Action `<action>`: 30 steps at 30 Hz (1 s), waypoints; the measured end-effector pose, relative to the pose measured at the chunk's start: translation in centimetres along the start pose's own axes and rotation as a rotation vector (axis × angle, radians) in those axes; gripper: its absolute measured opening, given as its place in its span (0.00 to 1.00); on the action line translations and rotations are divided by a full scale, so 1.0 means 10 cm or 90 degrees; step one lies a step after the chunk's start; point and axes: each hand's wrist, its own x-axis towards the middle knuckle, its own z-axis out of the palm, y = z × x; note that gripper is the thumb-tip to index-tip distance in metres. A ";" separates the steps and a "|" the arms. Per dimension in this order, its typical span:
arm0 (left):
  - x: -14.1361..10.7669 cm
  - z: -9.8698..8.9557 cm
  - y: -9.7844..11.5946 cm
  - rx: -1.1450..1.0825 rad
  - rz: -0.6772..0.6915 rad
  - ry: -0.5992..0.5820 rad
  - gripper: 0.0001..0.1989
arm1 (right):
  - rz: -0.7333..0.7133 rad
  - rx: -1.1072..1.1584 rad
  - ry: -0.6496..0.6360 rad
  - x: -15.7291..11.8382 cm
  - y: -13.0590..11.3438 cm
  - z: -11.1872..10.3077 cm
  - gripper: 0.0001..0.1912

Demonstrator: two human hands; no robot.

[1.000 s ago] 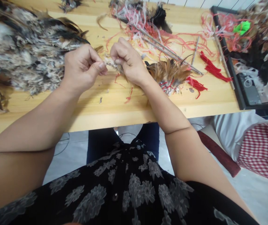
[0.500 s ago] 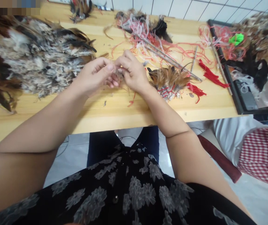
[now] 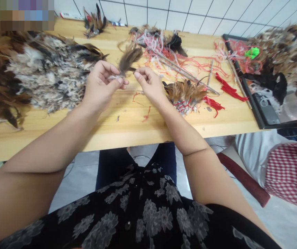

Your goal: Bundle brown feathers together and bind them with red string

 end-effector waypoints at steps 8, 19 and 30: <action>-0.03 0.00 -0.02 0.001 -0.040 -0.098 0.18 | 0.087 0.077 -0.044 0.01 -0.07 0.10 0.34; 0.03 -0.02 -0.25 -0.044 -0.061 -0.075 0.27 | -0.009 -0.162 -0.137 -0.13 -0.27 0.19 0.14; 0.18 -0.15 -0.17 -0.129 -0.068 -0.048 0.26 | 0.094 0.033 -0.067 -0.06 -0.13 0.18 0.32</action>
